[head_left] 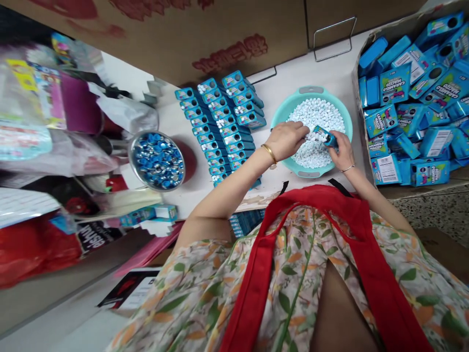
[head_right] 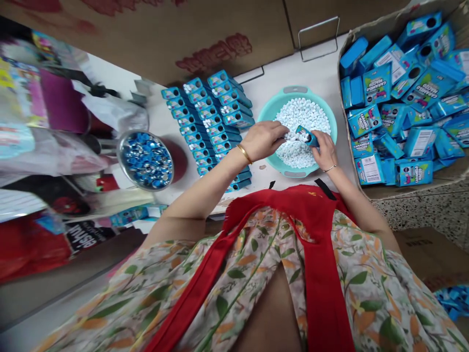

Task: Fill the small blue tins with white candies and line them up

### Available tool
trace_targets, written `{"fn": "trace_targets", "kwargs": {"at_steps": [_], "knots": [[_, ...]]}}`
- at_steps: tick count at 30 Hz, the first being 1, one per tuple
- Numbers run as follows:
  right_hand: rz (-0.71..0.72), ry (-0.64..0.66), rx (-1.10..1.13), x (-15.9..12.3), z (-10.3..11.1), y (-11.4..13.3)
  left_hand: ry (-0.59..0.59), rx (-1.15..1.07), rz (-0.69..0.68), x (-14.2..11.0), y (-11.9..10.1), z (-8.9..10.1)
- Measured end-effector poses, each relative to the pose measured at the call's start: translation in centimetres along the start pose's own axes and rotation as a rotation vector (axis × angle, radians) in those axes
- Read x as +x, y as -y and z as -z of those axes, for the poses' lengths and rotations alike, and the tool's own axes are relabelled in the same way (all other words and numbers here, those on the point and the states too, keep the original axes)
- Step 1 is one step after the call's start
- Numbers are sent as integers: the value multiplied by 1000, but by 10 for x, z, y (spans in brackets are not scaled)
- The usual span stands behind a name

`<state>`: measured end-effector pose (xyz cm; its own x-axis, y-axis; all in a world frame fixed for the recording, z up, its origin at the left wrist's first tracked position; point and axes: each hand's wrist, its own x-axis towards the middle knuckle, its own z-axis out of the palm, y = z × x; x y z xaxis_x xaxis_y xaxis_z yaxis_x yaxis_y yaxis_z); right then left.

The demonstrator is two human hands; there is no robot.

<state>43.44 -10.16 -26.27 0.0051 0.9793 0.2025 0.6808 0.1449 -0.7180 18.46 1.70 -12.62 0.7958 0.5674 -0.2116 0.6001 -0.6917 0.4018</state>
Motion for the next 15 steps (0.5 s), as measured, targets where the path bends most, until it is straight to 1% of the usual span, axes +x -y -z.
{"fn": "trace_targets", "kwargs": {"at_steps": [3, 6, 9, 11, 12, 13, 15], "knots": [[20, -1, -3, -1, -7, 3, 15, 142, 50, 4, -27, 12], [-3, 2, 9, -2, -10, 1, -22, 209, 66, 4, -50, 22], [3, -4, 31, -4, -11, -1, -27, 226, 24, 2, -62, 29], [12, -5, 37, -6, -12, -3, -23, 222, -2, 0, -58, 29], [10, -2, 36, -7, -12, -4, -28, 219, -1, -1, -51, 27], [5, 3, 34, -8, -11, -6, -39, 217, 14, -2, -42, 23], [-5, 7, 35, -9, -9, -9, -57, 218, 85, -4, -16, 8]]}}
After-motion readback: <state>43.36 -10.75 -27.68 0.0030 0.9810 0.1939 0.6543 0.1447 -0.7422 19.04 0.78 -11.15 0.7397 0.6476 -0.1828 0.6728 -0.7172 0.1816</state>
